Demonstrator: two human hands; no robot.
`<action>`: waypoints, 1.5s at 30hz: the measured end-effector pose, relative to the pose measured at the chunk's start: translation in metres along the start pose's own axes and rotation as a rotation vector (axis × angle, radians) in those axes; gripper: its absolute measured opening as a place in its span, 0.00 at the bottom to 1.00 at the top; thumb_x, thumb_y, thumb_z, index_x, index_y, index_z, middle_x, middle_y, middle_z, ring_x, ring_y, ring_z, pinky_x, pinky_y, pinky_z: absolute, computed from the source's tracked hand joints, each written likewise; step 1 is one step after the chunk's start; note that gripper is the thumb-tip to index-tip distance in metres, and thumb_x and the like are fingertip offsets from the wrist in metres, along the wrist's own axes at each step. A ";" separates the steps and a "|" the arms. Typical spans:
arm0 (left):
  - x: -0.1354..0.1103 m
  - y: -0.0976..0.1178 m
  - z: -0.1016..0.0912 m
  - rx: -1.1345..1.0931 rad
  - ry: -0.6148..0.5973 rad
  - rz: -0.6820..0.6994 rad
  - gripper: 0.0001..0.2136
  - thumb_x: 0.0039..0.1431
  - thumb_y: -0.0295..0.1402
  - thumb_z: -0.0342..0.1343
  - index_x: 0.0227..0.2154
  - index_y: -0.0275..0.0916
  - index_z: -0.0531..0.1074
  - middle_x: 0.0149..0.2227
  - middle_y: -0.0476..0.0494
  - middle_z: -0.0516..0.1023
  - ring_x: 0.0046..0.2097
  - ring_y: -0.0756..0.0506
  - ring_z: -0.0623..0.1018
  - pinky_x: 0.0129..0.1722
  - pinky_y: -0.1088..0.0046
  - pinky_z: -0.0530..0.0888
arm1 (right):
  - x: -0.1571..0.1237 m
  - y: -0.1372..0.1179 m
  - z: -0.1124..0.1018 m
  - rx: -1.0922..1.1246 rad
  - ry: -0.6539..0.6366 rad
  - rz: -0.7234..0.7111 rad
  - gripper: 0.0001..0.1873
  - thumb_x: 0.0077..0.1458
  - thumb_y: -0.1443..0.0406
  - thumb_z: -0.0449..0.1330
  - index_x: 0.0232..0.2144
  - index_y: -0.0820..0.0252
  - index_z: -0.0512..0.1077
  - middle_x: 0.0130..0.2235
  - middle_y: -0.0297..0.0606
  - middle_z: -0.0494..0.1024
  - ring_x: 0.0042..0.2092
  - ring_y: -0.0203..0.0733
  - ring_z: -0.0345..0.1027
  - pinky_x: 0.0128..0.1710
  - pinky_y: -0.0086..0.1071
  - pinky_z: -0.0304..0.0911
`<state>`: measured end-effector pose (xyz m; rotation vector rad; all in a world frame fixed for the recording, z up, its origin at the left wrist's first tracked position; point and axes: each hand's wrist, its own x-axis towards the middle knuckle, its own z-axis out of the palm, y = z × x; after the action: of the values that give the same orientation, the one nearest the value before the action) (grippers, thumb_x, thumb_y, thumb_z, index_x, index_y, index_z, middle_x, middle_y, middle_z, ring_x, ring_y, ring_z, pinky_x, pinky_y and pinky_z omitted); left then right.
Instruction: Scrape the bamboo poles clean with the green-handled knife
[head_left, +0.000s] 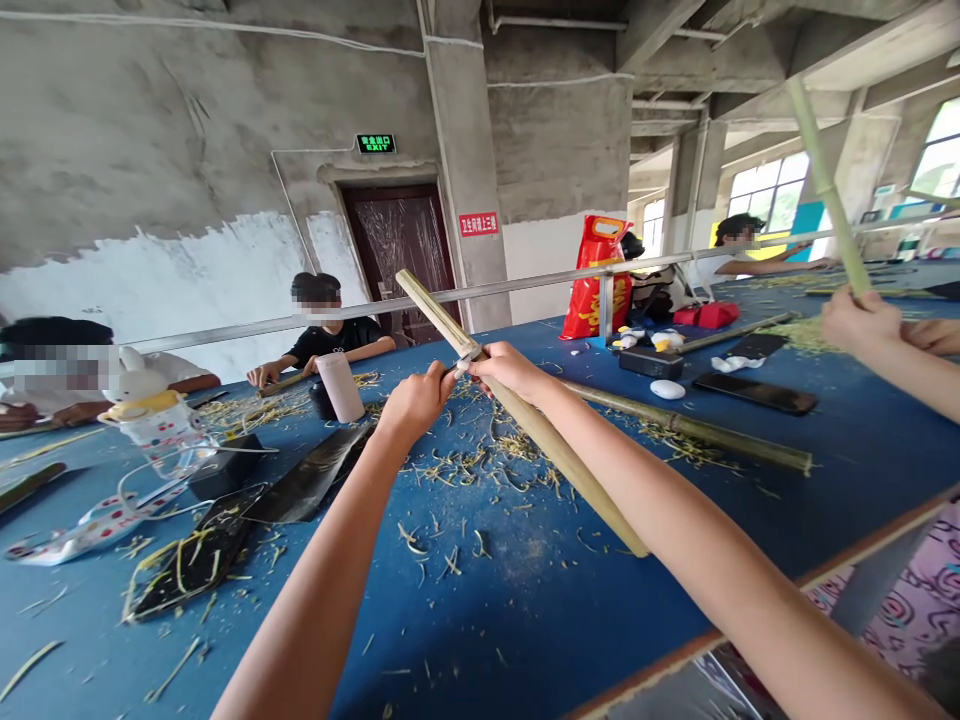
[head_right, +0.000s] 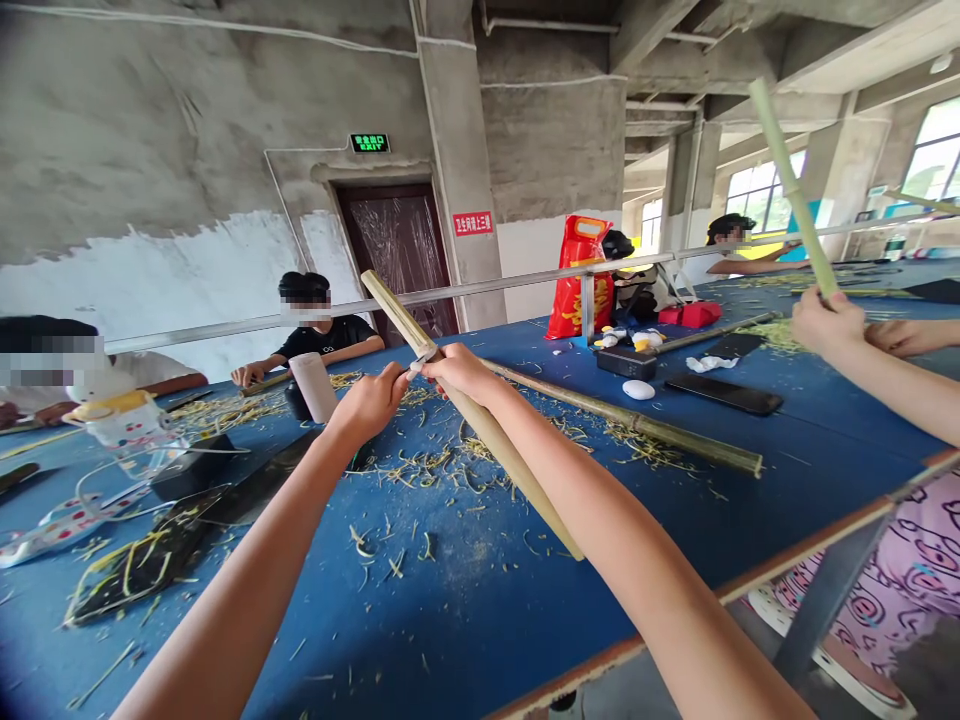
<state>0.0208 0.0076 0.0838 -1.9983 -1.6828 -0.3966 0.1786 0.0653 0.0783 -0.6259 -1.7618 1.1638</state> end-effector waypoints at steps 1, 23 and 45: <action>0.000 0.002 0.000 0.013 0.007 -0.012 0.25 0.62 0.47 0.27 0.42 0.36 0.63 0.29 0.37 0.76 0.32 0.38 0.77 0.29 0.69 0.67 | 0.000 0.000 0.001 -0.003 0.002 0.006 0.08 0.47 0.64 0.60 0.26 0.62 0.64 0.20 0.29 0.65 0.18 0.31 0.59 0.16 0.27 0.57; 0.001 0.005 -0.001 0.068 0.053 -0.172 0.26 0.61 0.47 0.25 0.42 0.34 0.62 0.30 0.35 0.76 0.33 0.39 0.77 0.29 0.69 0.69 | -0.006 -0.016 0.006 -0.286 0.144 0.062 0.17 0.50 0.53 0.56 0.22 0.59 0.61 0.19 0.35 0.67 0.17 0.33 0.60 0.15 0.28 0.59; 0.000 0.010 -0.005 0.089 0.044 -0.078 0.26 0.61 0.49 0.26 0.41 0.36 0.64 0.28 0.37 0.75 0.32 0.37 0.77 0.28 0.67 0.69 | -0.004 -0.013 0.002 -0.195 0.129 0.017 0.19 0.43 0.51 0.62 0.26 0.60 0.65 0.18 0.30 0.64 0.17 0.31 0.59 0.15 0.27 0.58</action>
<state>0.0316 0.0038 0.0867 -1.8518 -1.7241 -0.3830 0.1797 0.0559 0.0881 -0.8158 -1.7741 0.9474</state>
